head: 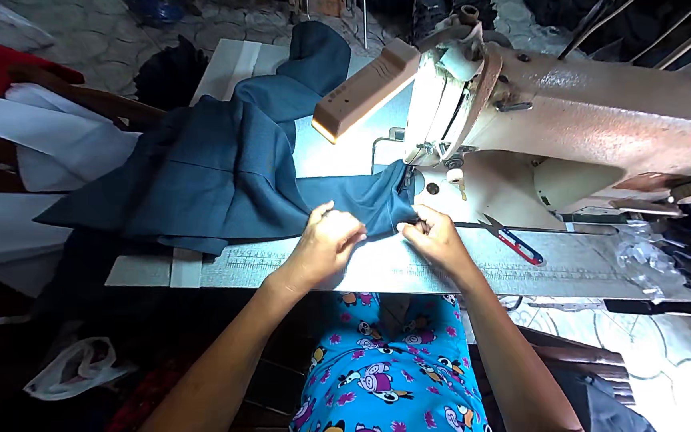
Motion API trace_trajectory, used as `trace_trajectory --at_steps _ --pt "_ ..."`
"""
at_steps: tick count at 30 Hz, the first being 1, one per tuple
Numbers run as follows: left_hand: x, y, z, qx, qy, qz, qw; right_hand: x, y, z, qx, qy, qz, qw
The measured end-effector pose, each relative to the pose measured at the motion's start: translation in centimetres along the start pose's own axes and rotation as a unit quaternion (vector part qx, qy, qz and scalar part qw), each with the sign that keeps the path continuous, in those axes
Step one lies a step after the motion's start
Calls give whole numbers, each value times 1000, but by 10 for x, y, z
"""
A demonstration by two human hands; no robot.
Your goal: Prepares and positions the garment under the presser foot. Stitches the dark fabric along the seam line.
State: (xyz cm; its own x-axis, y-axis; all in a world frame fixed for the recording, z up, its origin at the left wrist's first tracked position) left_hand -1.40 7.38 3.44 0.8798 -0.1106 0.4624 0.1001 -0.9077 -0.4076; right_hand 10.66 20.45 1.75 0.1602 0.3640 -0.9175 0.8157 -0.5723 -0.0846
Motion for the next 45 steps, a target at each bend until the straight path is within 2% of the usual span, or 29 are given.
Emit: trace_trajectory --at_steps 4,6,9,12,14,17,18,21,24,26,30,33,35,38,42,45 --pt "21 -29 0 -4 31 22 999 -2 8 13 31 98 -35 994" --pt "23 -58 16 -53 27 28 998 -3 7 18 43 146 -39 988" --pt "-11 -93 42 -168 -56 -56 983 -1 0 18 31 151 19 988" --pt "-40 -112 45 -177 -122 -85 973 -1 -7 17 19 149 48 988" --pt "-42 -110 45 -171 -111 -55 977 -4 -7 19 9 154 33 987" --pt "-18 -87 41 -125 -28 70 989 -3 -1 16 -12 159 -14 987" --pt "-14 -78 44 -127 -1 70 989 -2 2 13 -18 162 -32 986" --pt "-11 -56 54 -104 58 5 993 0 12 -3 -22 155 -63 986" --pt "-2 -51 60 -97 23 -25 995 -6 17 -23 78 117 -54 989" --pt "1 -51 62 -100 10 -31 994 -8 17 -30 151 147 -13 977" --pt "3 -52 59 -95 8 -18 995 2 7 -15 106 180 109 972" --pt "2 -52 57 -114 -5 -30 993 0 7 -8 99 181 112 972" --pt "4 -52 57 -124 -15 -34 992 -5 9 -6 107 210 99 967" --pt "11 -51 58 -133 -21 -37 990 -9 10 3 86 270 125 951" --pt "18 -46 59 -120 -25 -33 992 -12 9 12 44 321 140 936" --pt "15 -44 60 -122 -11 -48 991 -15 8 9 46 326 127 936"
Point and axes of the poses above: each hand's wrist, its own y-axis away from the middle knuckle, its own z-axis out of the palm, x = y × z, the point moved 9 cm from there along -y, towards the middle knuckle, and after that the axes turned 5 degrees about -x, right-handed, at the moved point
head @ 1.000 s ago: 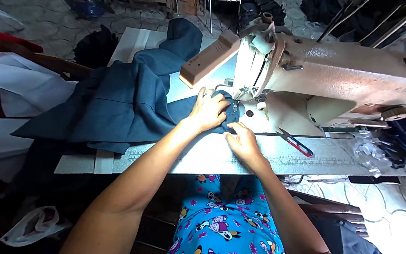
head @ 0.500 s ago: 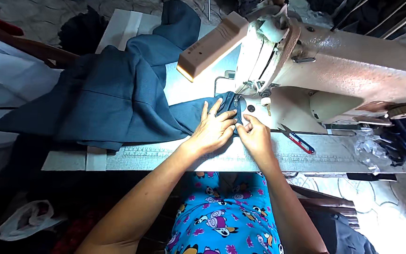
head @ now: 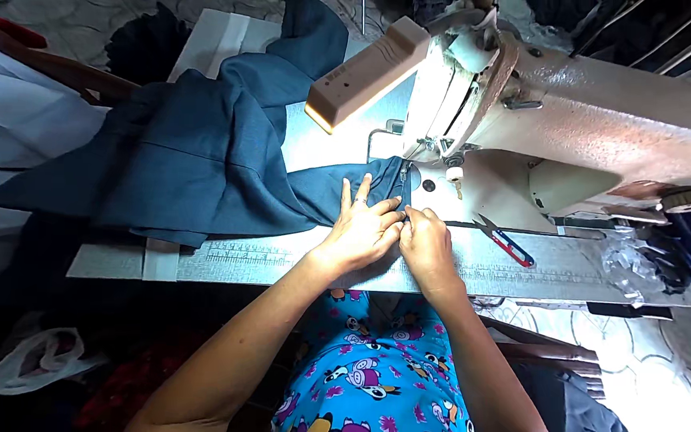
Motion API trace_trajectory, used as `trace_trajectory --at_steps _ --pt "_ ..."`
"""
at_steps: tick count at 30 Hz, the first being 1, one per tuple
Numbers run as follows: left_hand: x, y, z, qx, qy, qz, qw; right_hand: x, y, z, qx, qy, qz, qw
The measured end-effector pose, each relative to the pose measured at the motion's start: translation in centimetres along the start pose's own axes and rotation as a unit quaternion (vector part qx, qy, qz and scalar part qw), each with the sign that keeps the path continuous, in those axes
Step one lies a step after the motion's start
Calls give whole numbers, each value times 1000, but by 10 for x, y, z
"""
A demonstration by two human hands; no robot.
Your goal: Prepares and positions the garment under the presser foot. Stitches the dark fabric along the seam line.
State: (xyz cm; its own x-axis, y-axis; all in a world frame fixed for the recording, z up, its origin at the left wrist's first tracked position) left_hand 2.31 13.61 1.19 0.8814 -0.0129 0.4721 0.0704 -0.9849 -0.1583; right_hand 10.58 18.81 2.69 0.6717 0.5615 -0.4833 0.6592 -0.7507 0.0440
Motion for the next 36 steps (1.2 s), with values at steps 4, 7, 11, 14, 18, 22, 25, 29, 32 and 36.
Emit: trace_trajectory --at_steps 4,7,11,14,18,22,25,29,32,36 --pt "-6 2 2 1 27 18 999 4 -4 3 -23 -29 2 999" --pt "-8 1 1 3 37 30 999 4 -6 3 -8 -32 -27 999" --pt "-14 -5 1 1 62 32 998 4 -11 5 5 -31 -43 999" --pt "-20 -13 -1 3 68 32 997 2 -18 4 15 -24 -62 998" --pt "-33 -30 -3 7 74 37 997 -1 -30 1 14 -19 -64 998" --pt "-42 -46 -8 -10 101 35 994 -1 -37 -1 25 -16 -61 998" --pt "-44 -45 -30 80 134 48 987 2 -35 0 44 -32 -66 996" --pt "-70 -37 -43 97 43 -92 990 7 -33 0 68 -55 -81 993" --pt "-81 -31 -42 120 44 -112 985 10 -34 1 81 -97 -97 987" --pt "-58 -4 -59 222 97 -19 970 20 -28 -2 52 -206 -112 971"
Point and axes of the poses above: each hand's wrist, its own y-axis away from the middle knuckle, its own z-axis out of the palm, x = y × z, the point moved 9 cm from there along -y, towards the middle knuckle, and after that the axes turned 5 degrees about -x, right-handed, at the moved point
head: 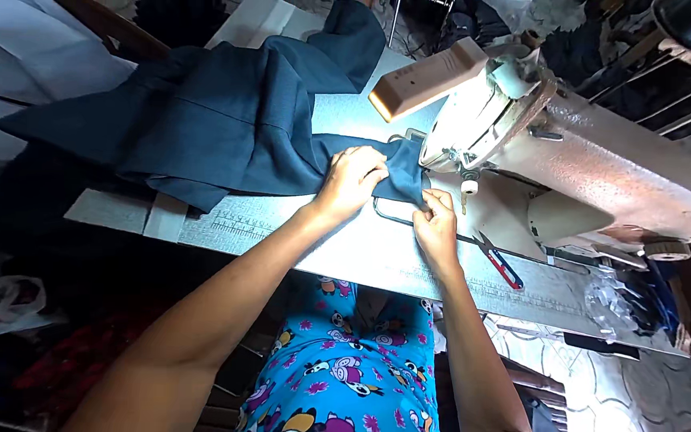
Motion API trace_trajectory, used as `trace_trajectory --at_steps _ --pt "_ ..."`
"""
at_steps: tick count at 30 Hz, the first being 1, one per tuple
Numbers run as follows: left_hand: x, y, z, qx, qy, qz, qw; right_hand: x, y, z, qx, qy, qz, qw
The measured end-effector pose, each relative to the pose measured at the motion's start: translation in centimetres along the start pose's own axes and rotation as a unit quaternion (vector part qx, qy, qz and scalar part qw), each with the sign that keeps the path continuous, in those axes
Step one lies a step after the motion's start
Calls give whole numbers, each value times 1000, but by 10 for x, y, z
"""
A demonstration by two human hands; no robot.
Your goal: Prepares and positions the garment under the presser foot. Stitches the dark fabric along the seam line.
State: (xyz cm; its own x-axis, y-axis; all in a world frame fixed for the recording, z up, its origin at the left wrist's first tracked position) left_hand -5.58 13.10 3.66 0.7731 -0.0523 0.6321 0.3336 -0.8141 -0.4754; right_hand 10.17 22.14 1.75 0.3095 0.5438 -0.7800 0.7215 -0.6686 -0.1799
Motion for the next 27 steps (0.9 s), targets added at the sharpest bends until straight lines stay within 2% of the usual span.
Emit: trace_trajectory --at_steps 2,5,6,9,11,13,16,18,21,24,27 --pt "22 22 -6 -9 -23 46 999 0 6 0 -33 -60 -8 998" --pt "35 47 6 -108 -58 53 991 -3 17 5 -32 -77 -39 996" --pt "37 47 9 -132 -53 51 989 -6 21 7 -21 -60 -52 997" --pt "55 24 12 -120 -19 95 988 -15 27 11 -9 6 -70 997" --pt "58 5 30 -163 -45 115 979 -18 27 13 -6 40 -67 997" --pt "41 -13 49 -237 -123 69 961 -15 25 13 -16 53 -37 998" --pt "16 -32 58 -276 -177 24 945 -14 19 15 -31 56 13 998" --pt "17 -29 60 -271 -164 47 947 -14 18 16 -37 53 14 998" --pt "25 -6 54 -245 -56 108 962 -14 26 14 -41 40 -34 998" --pt "31 13 52 -233 -4 99 967 -15 36 9 -14 56 -65 996" --pt "35 18 55 -214 -25 90 972 -16 41 6 29 110 -90 989"
Point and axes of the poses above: each hand's wrist, its own y-axis away from the middle knuckle, its own z-axis out of the palm, x = y × z, the point moved 9 cm from there along -y, towards the middle knuckle, and after that the axes turned 5 degrees about -x, right-handed, at the moved point
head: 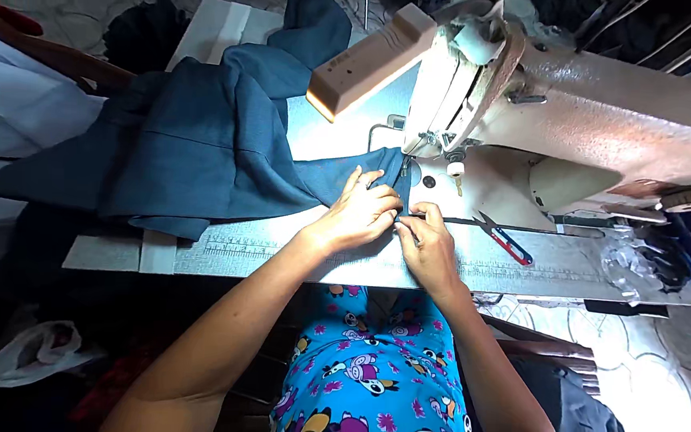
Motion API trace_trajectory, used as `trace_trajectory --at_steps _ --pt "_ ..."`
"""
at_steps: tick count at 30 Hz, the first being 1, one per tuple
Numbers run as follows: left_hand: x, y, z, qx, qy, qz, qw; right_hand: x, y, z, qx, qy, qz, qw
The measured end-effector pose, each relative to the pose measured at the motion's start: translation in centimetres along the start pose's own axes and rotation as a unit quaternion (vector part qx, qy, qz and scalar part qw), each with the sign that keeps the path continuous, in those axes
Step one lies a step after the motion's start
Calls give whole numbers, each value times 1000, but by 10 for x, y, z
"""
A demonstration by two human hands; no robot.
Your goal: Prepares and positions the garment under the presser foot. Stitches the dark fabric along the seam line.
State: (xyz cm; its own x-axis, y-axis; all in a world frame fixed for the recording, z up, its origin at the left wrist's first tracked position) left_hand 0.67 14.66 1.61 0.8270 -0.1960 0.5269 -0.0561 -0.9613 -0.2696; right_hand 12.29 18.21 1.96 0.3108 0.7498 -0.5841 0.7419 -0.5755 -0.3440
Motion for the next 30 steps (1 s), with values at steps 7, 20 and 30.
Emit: trace_trajectory --at_steps 7,20,30 --pt "12 -3 -4 9 -25 -36 999 -11 3 3 11 55 -32 998" --pt "12 -3 9 -17 -72 -54 996 0 2 -1 0 34 -2 999" --pt "9 -5 -4 -2 -44 -34 998 -8 -2 0 37 32 -31 998"
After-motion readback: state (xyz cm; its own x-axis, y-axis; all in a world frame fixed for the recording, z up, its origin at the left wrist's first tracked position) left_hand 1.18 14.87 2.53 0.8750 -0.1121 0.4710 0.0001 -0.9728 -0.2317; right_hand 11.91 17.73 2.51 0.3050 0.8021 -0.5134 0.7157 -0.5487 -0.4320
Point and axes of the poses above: each hand's wrist, its own y-axis away from the middle knuckle, its own z-axis out of the palm, x = y × z, the point moved 9 cm from there along -y, towards the middle knuckle, and after that the axes turned 5 degrees about -x, right-handed, at the moved point
